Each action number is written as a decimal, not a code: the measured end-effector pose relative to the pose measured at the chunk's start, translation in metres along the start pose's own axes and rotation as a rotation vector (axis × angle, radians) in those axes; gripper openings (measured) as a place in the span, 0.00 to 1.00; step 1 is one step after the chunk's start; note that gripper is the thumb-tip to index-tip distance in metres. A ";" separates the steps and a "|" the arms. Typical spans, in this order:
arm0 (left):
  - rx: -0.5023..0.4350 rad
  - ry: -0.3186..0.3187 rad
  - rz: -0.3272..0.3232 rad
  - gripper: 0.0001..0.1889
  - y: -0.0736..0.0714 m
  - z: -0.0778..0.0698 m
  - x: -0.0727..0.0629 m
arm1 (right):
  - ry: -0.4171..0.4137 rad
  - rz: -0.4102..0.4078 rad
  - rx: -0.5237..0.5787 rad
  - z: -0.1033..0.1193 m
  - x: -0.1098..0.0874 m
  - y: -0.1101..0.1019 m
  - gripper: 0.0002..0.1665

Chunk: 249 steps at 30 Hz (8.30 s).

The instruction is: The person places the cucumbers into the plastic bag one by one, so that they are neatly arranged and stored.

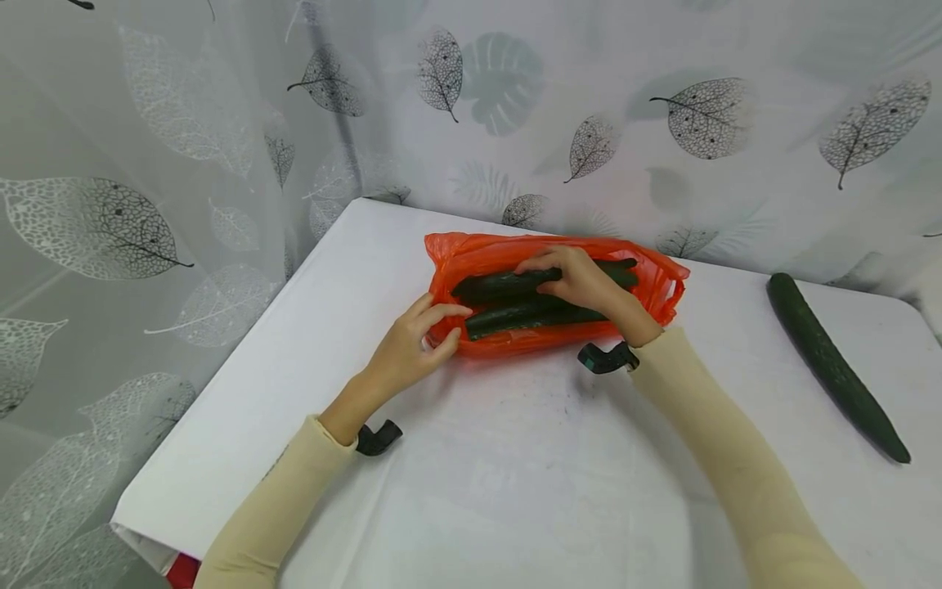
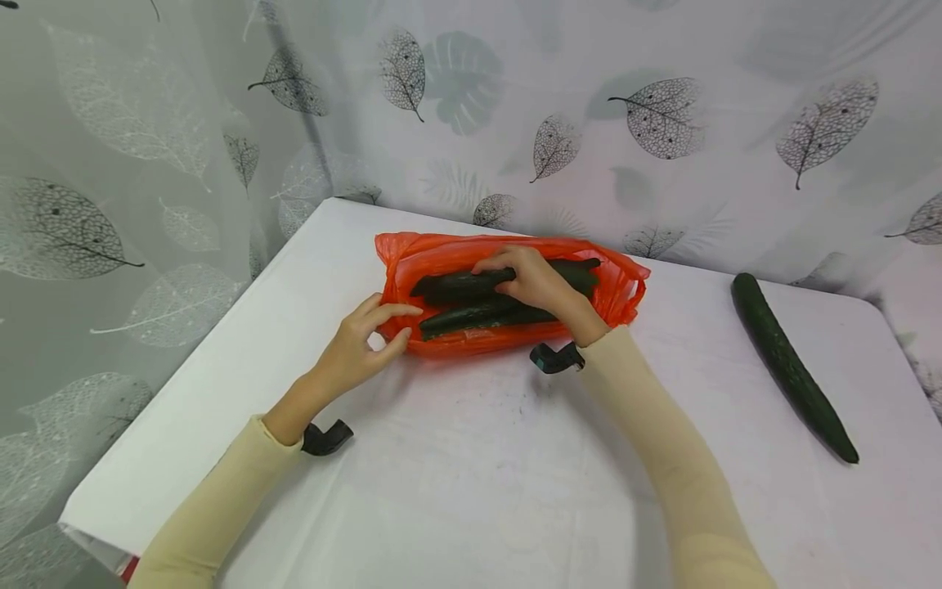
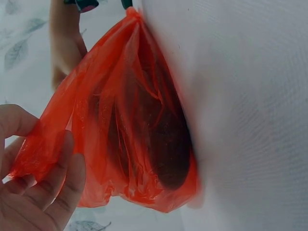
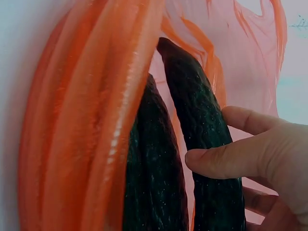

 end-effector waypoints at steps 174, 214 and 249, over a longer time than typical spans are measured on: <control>0.014 -0.001 -0.004 0.11 0.023 0.008 -0.004 | 0.933 -0.493 -0.102 -0.156 -0.329 -0.106 0.34; 0.001 -0.020 0.003 0.12 0.024 0.010 -0.003 | 0.821 -0.599 -0.207 -0.128 -0.318 -0.114 0.26; -0.009 0.011 0.007 0.11 0.027 0.009 -0.004 | 0.544 -0.480 -0.135 -0.034 -0.243 -0.088 0.23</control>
Point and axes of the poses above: each hand's wrist, its own x-axis towards the middle knuckle, its own y-axis out of the palm, z = x × y, the point moved 7 cm from there along x, towards the middle knuckle, and after that the axes turned 5 degrees about z, right-handed, at the moved point
